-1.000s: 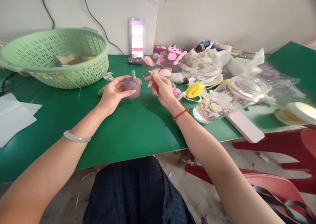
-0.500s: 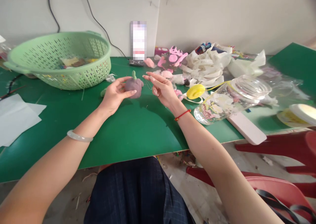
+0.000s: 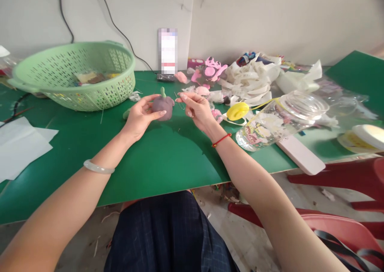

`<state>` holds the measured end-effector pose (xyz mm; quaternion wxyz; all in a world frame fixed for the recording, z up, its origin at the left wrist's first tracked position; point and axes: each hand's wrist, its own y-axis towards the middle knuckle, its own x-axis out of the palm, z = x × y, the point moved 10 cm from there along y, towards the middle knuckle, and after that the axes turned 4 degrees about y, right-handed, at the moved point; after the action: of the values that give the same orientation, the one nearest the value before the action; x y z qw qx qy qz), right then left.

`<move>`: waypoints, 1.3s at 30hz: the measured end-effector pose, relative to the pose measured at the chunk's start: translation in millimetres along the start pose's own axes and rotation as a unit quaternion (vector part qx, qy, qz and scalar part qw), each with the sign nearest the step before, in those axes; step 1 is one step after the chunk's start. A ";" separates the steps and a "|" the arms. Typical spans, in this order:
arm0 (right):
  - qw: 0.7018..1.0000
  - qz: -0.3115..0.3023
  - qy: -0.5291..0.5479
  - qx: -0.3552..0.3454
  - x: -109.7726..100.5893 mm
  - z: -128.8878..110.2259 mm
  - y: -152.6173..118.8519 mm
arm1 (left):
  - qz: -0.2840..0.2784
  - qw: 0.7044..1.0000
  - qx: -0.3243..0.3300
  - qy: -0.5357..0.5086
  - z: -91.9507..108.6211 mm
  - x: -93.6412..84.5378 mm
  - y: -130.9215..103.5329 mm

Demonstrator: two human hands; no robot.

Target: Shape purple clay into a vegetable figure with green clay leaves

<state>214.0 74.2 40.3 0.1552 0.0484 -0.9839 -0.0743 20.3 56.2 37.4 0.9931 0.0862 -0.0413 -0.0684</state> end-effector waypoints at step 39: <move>0.998 -0.020 -0.035 0.042 7.8 6.4 -4.6 | -0.025 1.000 -0.015 0.012 -0.7 9.0 -3.4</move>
<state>205.0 69.6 35.9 0.1172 0.0716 -0.9898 -0.0371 28.7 51.8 36.7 0.9926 0.0734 -0.0266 -0.0929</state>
